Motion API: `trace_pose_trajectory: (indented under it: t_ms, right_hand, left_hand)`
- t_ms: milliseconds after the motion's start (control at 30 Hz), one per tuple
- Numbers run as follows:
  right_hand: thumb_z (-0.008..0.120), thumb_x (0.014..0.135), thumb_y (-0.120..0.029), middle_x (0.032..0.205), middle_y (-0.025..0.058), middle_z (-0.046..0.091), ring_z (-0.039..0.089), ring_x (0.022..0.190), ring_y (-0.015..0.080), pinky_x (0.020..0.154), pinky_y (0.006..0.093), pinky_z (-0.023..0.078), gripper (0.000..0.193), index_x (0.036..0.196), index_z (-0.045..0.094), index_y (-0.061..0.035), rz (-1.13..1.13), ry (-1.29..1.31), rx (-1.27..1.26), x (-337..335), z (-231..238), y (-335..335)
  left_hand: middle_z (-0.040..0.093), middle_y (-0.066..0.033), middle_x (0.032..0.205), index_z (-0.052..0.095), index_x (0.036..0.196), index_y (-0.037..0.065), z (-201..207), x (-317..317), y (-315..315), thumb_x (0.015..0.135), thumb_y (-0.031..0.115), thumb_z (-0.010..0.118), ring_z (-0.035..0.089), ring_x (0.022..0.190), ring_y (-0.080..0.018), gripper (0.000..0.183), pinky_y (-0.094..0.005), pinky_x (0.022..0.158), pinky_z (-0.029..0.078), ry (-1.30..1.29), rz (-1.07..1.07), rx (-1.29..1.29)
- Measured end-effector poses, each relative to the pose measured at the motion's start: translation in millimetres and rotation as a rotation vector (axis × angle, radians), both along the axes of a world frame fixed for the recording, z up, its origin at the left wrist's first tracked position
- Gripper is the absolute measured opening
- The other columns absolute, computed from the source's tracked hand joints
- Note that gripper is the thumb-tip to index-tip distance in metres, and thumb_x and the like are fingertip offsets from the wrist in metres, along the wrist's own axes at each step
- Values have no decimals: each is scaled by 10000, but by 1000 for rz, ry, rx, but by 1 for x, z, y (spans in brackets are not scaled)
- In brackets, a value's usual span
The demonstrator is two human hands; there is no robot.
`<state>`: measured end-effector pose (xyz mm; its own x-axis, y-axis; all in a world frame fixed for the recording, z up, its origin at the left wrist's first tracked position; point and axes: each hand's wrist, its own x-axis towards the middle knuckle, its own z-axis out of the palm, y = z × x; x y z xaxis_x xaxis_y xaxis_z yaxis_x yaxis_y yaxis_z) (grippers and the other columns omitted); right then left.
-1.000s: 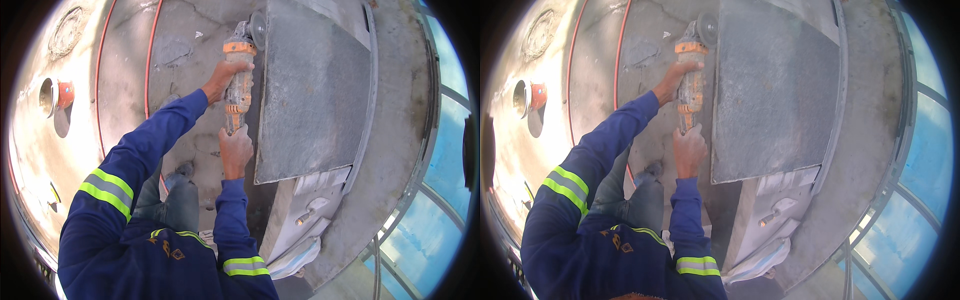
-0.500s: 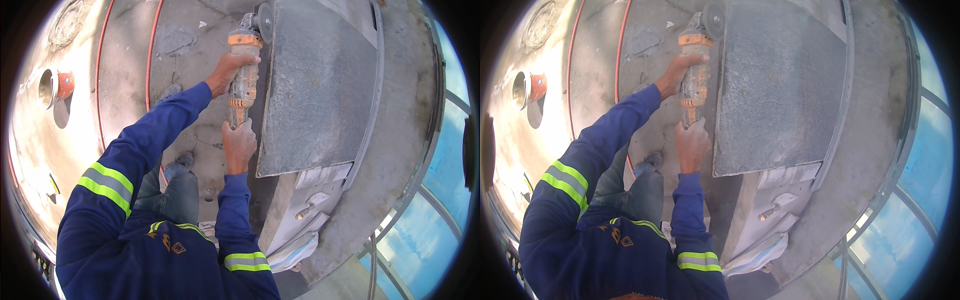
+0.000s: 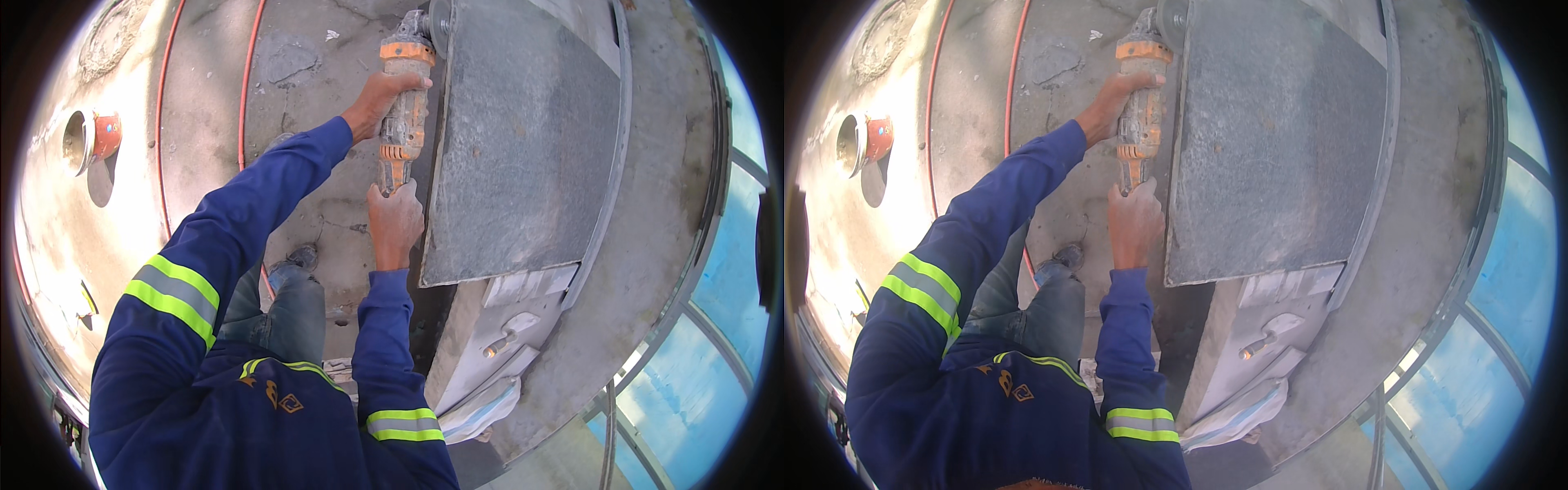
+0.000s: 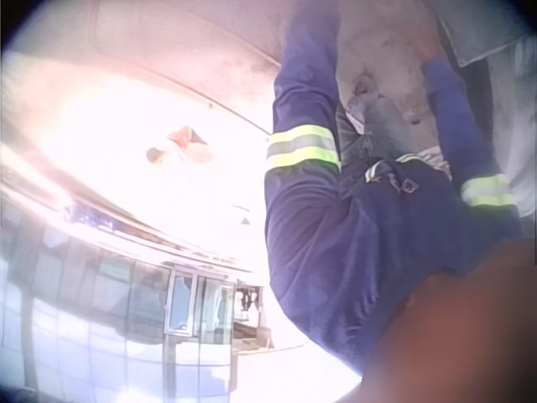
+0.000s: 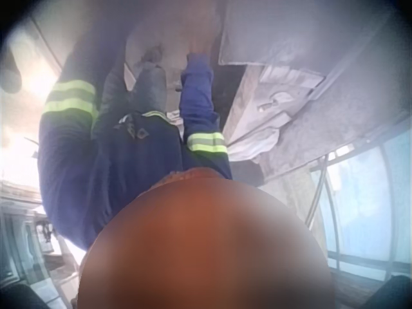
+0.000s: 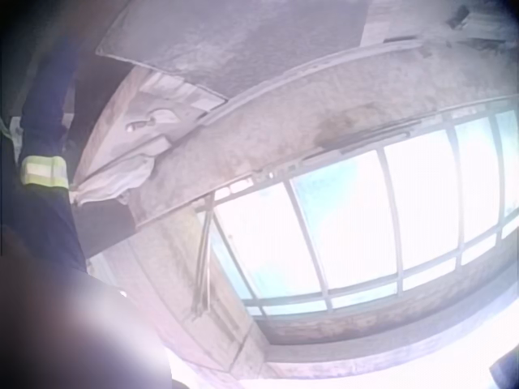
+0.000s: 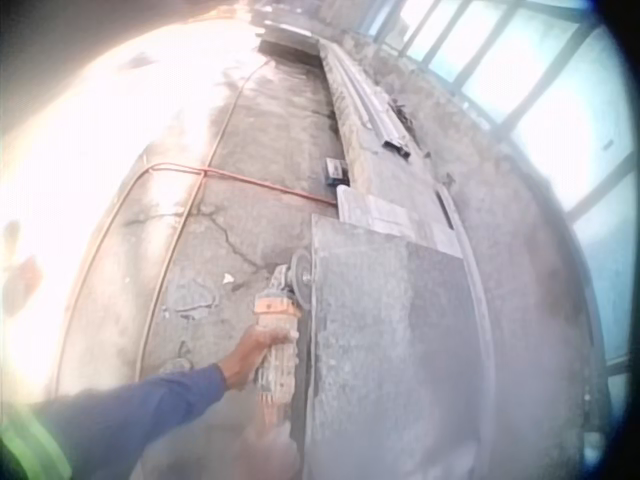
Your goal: The person picks up a large stone slab, positions it on the floor, and uses an angle grinder to cut along its edge. The slab is handled by hand and the cutting action is continuous from about 00:46 to 01:49.
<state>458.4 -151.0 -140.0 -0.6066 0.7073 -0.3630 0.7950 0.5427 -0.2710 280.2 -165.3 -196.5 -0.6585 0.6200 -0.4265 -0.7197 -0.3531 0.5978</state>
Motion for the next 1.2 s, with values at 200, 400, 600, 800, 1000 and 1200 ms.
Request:
trace_pose_trajectory:
  t_ms: [200,400,600,800,1000,1200]
  right_hand:
    - [710,832,-374,850,290,706,696,837,484,765,547,548,447,992,596,27,-1,-16,-18,11,-1,-4]
    - [708,830,-385,853,290,706,694,849,488,776,552,543,461,999,596,29,4,-47,-14,18,5,-10]
    - [707,830,-379,861,296,704,691,859,491,783,551,541,460,1006,594,32,0,-23,-29,19,6,-9]
    - [705,829,-365,862,298,701,690,861,491,783,552,542,442,998,597,29,-6,-29,-17,13,3,-6]
    - [695,831,-360,869,296,703,691,859,490,786,553,544,434,997,596,28,5,-33,-8,7,1,-1]
    - [703,830,-365,873,281,711,700,852,477,785,548,548,427,993,599,16,-14,-39,-17,4,0,1]
  left_hand:
    - [665,-95,893,606,1104,20,4,9,-9,843,255,772,725,746,-227,388,-378,616,614,45,-29,-27]
    - [672,-98,830,634,1038,-11,12,19,-14,799,241,804,676,653,-188,387,-345,588,582,23,18,-24]
    - [675,-94,838,635,1039,-10,10,20,-14,795,252,812,682,671,-182,398,-338,595,582,9,16,-6]
    - [671,-99,827,640,1029,-10,7,16,-10,792,253,814,683,661,-189,395,-350,583,582,1,15,-6]
    - [668,-89,875,623,1090,18,-1,8,-5,845,270,764,720,729,-210,379,-368,606,610,30,-36,-16]
    - [663,-88,887,633,1078,22,-4,4,-2,846,276,763,722,745,-215,368,-372,605,611,31,-48,-17]
